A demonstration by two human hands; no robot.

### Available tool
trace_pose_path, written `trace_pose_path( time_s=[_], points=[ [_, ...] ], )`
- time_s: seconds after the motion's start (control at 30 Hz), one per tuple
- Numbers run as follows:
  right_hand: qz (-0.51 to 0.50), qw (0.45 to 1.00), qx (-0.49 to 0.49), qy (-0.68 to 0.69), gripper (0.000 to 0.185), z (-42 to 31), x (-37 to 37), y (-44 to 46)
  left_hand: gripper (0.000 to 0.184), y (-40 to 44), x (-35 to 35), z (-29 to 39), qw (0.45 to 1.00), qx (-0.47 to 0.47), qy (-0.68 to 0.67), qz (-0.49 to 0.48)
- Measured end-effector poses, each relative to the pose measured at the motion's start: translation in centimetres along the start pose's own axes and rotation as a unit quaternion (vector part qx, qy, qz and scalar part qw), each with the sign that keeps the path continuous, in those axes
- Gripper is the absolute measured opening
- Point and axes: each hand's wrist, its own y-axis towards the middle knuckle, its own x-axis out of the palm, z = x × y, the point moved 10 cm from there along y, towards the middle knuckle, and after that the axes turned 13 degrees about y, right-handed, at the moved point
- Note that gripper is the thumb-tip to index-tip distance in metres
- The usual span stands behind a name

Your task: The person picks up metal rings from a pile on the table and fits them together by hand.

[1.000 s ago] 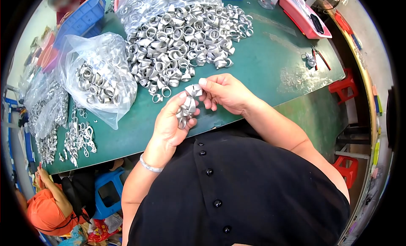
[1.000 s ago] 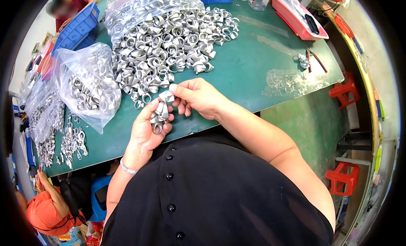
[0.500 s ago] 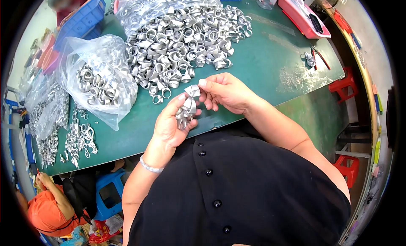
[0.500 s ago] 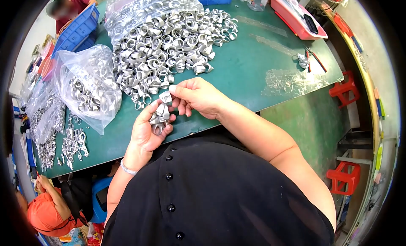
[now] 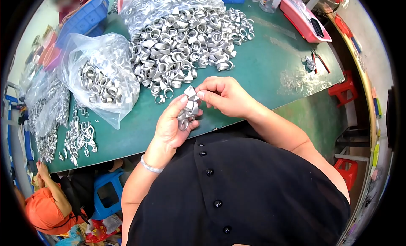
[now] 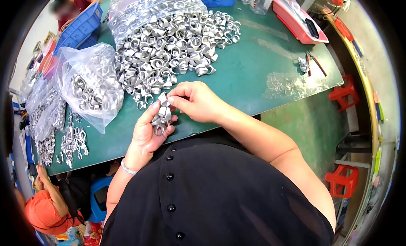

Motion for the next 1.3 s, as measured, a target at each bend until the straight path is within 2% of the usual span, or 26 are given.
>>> trace_pose_path(
  time_s=[0.1, 0.23, 0.33, 0.43, 0.53, 0.57, 0.6, 0.67, 0.77, 0.8, 0.83, 0.93, 1.0, 1.07, 1.1, 1.13, 1.2, 1.23, 1.3],
  points=[
    [-0.022, 0.976, -0.173, -0.128, 0.01, -2.5, 0.9, -0.5, 0.033, -0.1, 0.0, -0.1, 1.0, 0.006, -0.006, -0.011],
    [-0.05, 0.974, -0.161, -0.149, 0.009, -4.0, 2.7, -0.7, 0.036, -0.5, 0.5, 0.2, 0.999, 0.02, 0.022, -0.022],
    [-0.084, 0.957, -0.189, -0.201, 0.01, -4.0, 3.4, -0.6, 0.038, -0.5, 0.8, 0.6, 0.999, 0.033, 0.017, -0.037],
    [-0.076, 0.991, -0.088, -0.068, 0.015, -2.5, 2.9, 0.0, 0.038, -0.5, 0.5, 0.6, 0.999, 0.031, 0.0, -0.028],
    [-0.086, 0.994, -0.05, -0.035, 0.019, -2.4, 2.7, 0.3, 0.035, -0.5, 0.3, 0.5, 0.997, 0.041, -0.039, -0.043],
    [-0.064, 0.994, -0.08, -0.032, 0.02, -2.5, 2.0, 0.6, 0.034, -0.5, 0.3, 0.5, 0.997, 0.043, -0.045, -0.049],
    [-0.045, 0.997, -0.069, 0.006, 0.018, -2.1, 1.1, 1.1, 0.033, -0.5, 0.4, 0.6, 0.996, 0.045, -0.05, -0.055],
    [0.002, 0.998, -0.039, -0.047, 0.015, -1.0, -0.6, 2.1, 0.03, -0.4, 0.4, 0.5, 0.994, 0.037, -0.073, -0.065],
    [-0.003, 1.0, -0.009, -0.016, 0.014, 0.3, 0.8, 1.9, 0.025, -0.2, 0.7, 0.1, 0.988, 0.025, -0.122, -0.092],
    [-0.004, 1.0, 0.002, 0.0, 0.014, 1.0, 1.4, 1.8, 0.024, 0.1, 0.4, 0.1, 0.987, 0.02, -0.143, -0.068],
    [0.019, 1.0, -0.013, -0.006, 0.014, 1.6, 0.9, 1.9, 0.023, 0.4, 0.1, 0.0, 0.986, 0.016, -0.163, -0.044],
    [0.101, 0.978, -0.145, -0.109, 0.015, 1.2, -0.8, 2.0, 0.02, 0.7, -0.6, 0.1, 0.984, 0.02, -0.175, -0.006],
    [0.089, 0.989, -0.098, -0.065, 0.014, 2.2, -2.1, 1.9, 0.02, 0.5, -0.5, 0.2, 0.982, 0.023, -0.183, -0.024],
    [0.102, 0.988, -0.077, -0.088, 0.013, 1.3, -3.6, 0.7, 0.02, 0.4, -0.7, 0.3, 0.981, 0.031, -0.189, -0.035],
    [0.074, 0.978, -0.093, -0.172, 0.013, 0.1, -3.6, 0.0, 0.021, 0.4, -0.8, 0.5, 0.98, 0.039, -0.188, -0.044],
    [-0.016, 0.967, -0.125, -0.222, 0.015, -0.7, -2.1, -0.6, 0.021, 0.4, -0.7, 0.5, 0.98, 0.039, -0.188, -0.049],
    [-0.197, 0.911, -0.185, -0.311, 0.019, -1.2, 1.4, -2.9, 0.021, 0.3, -0.5, 0.6, 0.98, 0.039, -0.189, -0.057],
    [-0.213, 0.898, -0.166, -0.347, 0.024, -0.8, 1.9, -3.4, 0.024, 0.4, -0.4, 0.6, 0.978, 0.041, -0.193, -0.076],
    [-0.179, 0.912, -0.134, -0.344, 0.022, -0.3, 0.8, -2.7, 0.027, 0.4, -0.3, 0.5, 0.978, 0.037, -0.19, -0.074]
  ],
)
